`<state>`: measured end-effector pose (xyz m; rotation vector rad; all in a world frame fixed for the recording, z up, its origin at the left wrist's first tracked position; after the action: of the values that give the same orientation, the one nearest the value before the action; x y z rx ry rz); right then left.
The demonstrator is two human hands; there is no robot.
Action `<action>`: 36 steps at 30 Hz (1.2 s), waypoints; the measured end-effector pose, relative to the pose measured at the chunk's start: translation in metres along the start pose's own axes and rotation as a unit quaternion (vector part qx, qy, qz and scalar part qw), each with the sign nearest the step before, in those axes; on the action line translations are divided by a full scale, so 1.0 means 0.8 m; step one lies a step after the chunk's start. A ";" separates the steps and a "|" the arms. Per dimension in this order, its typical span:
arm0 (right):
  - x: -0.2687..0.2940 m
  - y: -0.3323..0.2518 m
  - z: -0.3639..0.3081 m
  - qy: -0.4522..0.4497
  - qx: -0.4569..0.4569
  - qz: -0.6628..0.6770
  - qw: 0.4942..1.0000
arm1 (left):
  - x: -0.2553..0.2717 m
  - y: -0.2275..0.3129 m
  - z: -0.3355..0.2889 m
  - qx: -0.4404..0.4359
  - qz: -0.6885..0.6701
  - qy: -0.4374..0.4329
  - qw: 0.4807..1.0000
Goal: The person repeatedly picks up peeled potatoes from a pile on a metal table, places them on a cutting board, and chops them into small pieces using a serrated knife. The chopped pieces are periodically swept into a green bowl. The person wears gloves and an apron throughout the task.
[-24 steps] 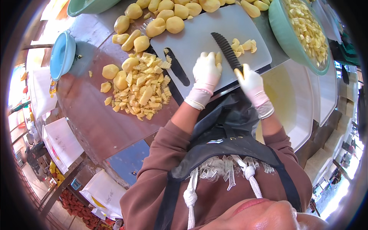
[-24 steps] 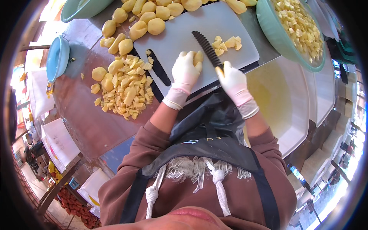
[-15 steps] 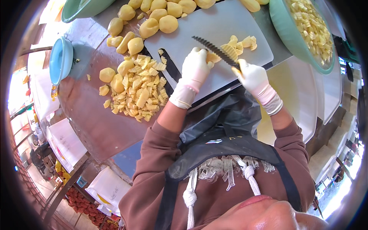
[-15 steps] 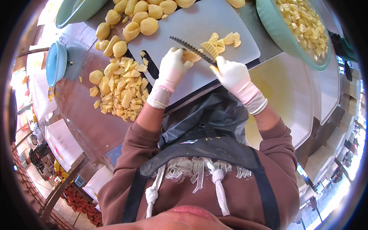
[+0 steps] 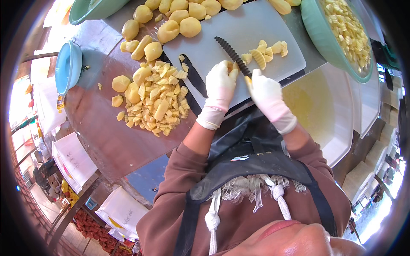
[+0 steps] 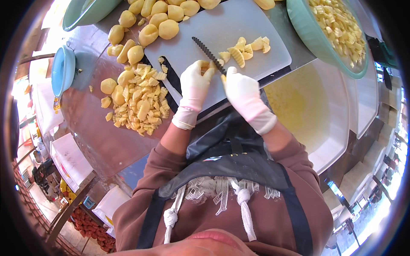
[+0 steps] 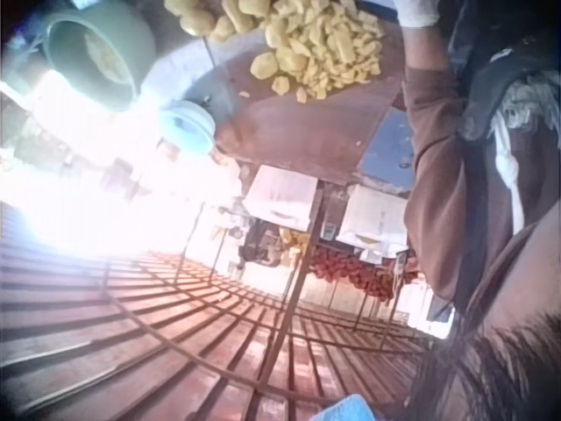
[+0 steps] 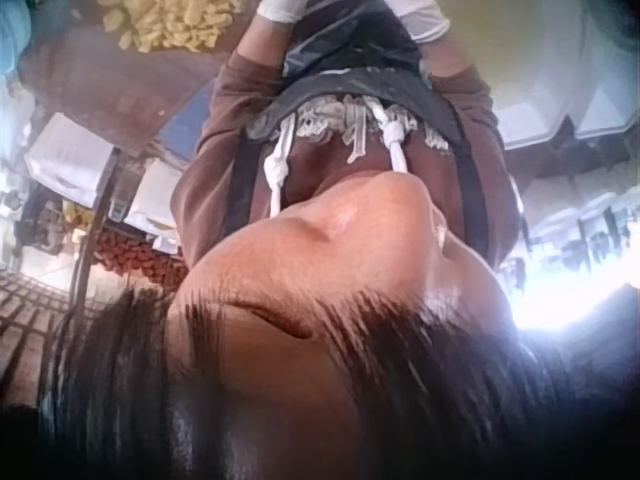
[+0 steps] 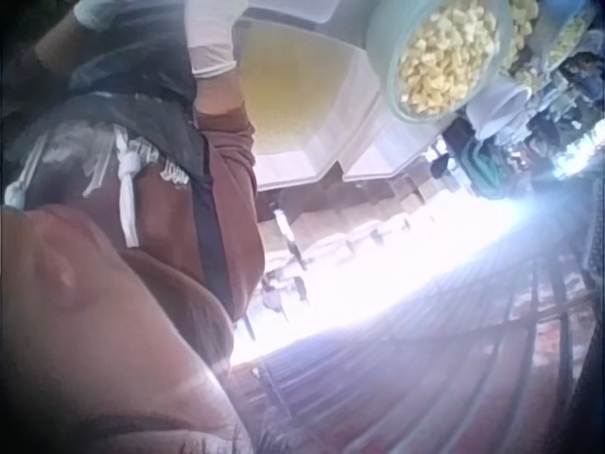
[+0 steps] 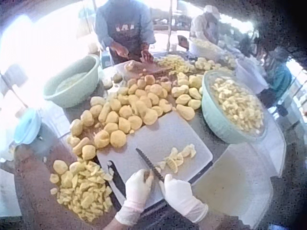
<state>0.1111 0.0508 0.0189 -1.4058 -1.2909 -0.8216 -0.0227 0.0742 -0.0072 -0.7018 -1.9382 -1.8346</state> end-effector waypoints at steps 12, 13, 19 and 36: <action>0.061 0.091 -0.033 0.110 -0.055 0.209 0.970 | -0.024 0.103 0.021 -0.341 0.204 -0.037 0.917; 0.062 0.104 -0.035 0.112 -0.074 0.216 0.967 | -0.039 0.116 0.032 -0.375 0.252 -0.065 0.890; 0.053 0.147 -0.059 0.110 -0.124 0.268 0.949 | -0.081 0.128 0.078 -0.422 0.378 -0.207 0.797; 0.001 0.089 -0.030 0.033 -0.017 0.112 0.993 | -0.026 0.038 0.009 -0.156 0.362 -0.020 0.919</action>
<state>0.1837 0.0343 0.0098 -1.5067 -1.0503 -0.7350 0.0124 0.0798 0.0041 -1.3464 -1.1491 -1.6354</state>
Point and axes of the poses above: each hand's wrist, its own z-axis towards the middle knuckle, its own x-axis out of the back of the hand, y = z × x, the point moved 8 cm from there along z, towards the middle knuckle, and after that the axes turned 7 degrees about -y, right-handed, at the moved point
